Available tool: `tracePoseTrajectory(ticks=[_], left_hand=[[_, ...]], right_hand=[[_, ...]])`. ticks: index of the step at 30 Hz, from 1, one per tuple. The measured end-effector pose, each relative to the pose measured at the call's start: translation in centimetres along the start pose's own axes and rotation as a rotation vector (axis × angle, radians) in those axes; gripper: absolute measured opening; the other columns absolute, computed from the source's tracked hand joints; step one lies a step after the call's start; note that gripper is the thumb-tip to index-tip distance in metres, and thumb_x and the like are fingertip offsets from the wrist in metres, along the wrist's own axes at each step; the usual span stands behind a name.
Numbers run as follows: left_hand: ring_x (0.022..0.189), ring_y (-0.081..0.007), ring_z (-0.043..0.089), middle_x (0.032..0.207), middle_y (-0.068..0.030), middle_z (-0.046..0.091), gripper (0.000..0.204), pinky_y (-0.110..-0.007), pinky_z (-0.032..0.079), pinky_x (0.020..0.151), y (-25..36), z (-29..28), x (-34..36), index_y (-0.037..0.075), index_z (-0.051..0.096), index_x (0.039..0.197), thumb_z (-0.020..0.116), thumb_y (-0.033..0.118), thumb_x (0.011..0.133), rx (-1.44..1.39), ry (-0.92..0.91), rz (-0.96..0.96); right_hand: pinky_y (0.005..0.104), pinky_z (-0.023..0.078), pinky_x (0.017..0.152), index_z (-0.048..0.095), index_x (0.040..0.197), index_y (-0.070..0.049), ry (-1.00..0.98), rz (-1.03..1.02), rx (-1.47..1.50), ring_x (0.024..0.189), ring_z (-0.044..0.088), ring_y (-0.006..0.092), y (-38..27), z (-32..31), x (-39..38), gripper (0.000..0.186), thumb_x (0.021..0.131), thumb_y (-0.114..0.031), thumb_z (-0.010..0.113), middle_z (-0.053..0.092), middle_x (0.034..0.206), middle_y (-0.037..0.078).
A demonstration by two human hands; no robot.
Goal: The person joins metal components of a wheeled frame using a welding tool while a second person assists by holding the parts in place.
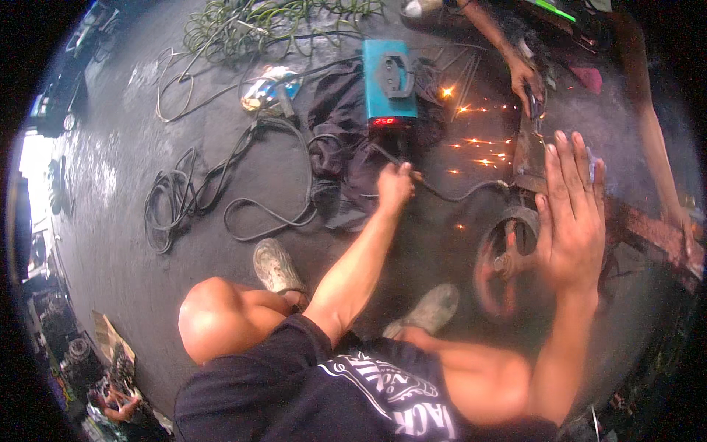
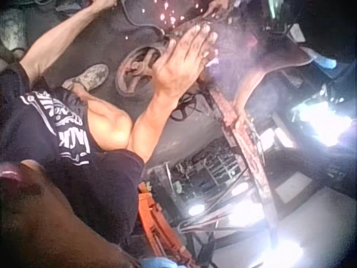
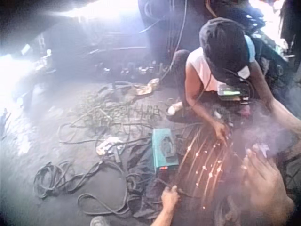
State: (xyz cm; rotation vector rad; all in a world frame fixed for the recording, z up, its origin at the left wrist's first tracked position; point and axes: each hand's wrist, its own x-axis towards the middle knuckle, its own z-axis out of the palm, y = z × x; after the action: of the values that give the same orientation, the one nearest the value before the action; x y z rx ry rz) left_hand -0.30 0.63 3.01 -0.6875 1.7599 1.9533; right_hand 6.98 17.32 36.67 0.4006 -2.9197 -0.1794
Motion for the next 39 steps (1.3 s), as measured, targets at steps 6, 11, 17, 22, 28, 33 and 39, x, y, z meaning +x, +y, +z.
tracePoseTrajectory(ticks=[6, 11, 17, 22, 28, 33, 39], left_hand=[[0.051, -0.0145, 0.059, 0.074, -0.0077, 0.072, 0.022, -0.033, 0.05, 0.046, -0.2, 0.3, 0.0, -0.001, 0.061, 0.101, 0.058, 0.021, 0.104, -0.06, -0.004, -0.007], [0.05, -0.0145, 0.06, 0.075, -0.0076, 0.072, 0.021, -0.033, 0.049, 0.045, -0.1, 0.5, -0.1, 0.0, 0.059, 0.099, 0.059, 0.021, 0.103, -0.012, -0.003, 0.0], [0.05, -0.013, 0.058, 0.076, -0.0072, 0.072, 0.019, -0.034, 0.047, 0.045, 0.4, 0.5, -0.4, 0.0, 0.061, 0.105, 0.061, 0.019, 0.104, -0.047, 0.008, -0.071], [0.046, -0.0149, 0.057, 0.072, -0.0077, 0.071, 0.019, -0.034, 0.045, 0.042, -1.4, 1.3, 0.4, 0.001, 0.061, 0.1, 0.061, 0.02, 0.103, -0.093, 0.006, -0.012], [0.065, -0.0308, 0.07, 0.078, -0.0191, 0.072, 0.026, -0.046, 0.053, 0.061, -2.9, 1.9, 0.7, 0.003, 0.065, 0.112, 0.061, 0.027, 0.101, 0.127, 0.114, 0.024], [0.062, -0.0311, 0.07, 0.079, -0.0196, 0.072, 0.027, -0.045, 0.052, 0.055, -3.0, 2.4, 1.3, 0.002, 0.064, 0.11, 0.064, 0.027, 0.1, 0.198, 0.13, 0.094], [0.076, -0.0325, 0.07, 0.08, -0.0135, 0.071, 0.021, -0.046, 0.053, 0.067, -3.8, 0.1, 2.6, 0.01, 0.071, 0.08, 0.06, 0.022, 0.094, 1.184, -0.026, 0.831]], right_hand=[[0.0495, 0.018, 0.127, 0.045, 0.153, -0.001, 0.001, -0.126, -0.053, 0.153, 0.033, 0.0325, 0.3, -1.1, 0.2, 0.05, 0.103, -0.008, 0.049, 0.044, 0.16, 0.015], [0.0503, 0.019, 0.127, 0.044, 0.153, 0.002, 0.005, -0.009, -0.006, 0.153, 0.033, 0.0326, -0.6, -1.0, 0.1, 0.052, 0.102, -0.007, 0.051, 0.044, 0.16, 0.016], [0.052, 0.02, 0.127, 0.045, 0.151, 0.003, 0.021, -0.057, 0.061, 0.153, 0.033, 0.0363, -0.2, -0.8, -0.2, 0.051, 0.101, -0.007, 0.051, 0.043, 0.16, 0.018], [0.0534, 0.02, 0.127, 0.05, 0.148, 0.003, -0.024, -0.055, 0.012, 0.151, 0.033, 0.0395, 0.9, -0.4, -1.4, 0.05, 0.099, -0.004, 0.052, 0.041, 0.16, 0.021], [0.0543, 0.039, 0.115, 0.058, 0.142, 0.0, -0.17, -0.063, 0.544, 0.134, 0.053, 0.0427, -2.0, -1.2, -1.9, 0.048, 0.095, -0.007, 0.06, 0.049, 0.154, 0.022], [0.0393, 0.051, 0.104, 0.07, 0.131, -0.005, -0.443, -0.214, 1.041, 0.125, 0.064, 0.029, -8.1, -4.0, -0.2, 0.047, 0.084, -0.009, 0.076, 0.069, 0.132, 0.016], [0.0461, 0.053, 0.083, 0.074, 0.111, -0.005, -0.716, -0.7, 1.7, 0.092, 0.068, 0.0344, -13.0, -4.6, 0.1, 0.029, 0.085, -0.019, 0.077, 0.074, 0.102, 0.015]])
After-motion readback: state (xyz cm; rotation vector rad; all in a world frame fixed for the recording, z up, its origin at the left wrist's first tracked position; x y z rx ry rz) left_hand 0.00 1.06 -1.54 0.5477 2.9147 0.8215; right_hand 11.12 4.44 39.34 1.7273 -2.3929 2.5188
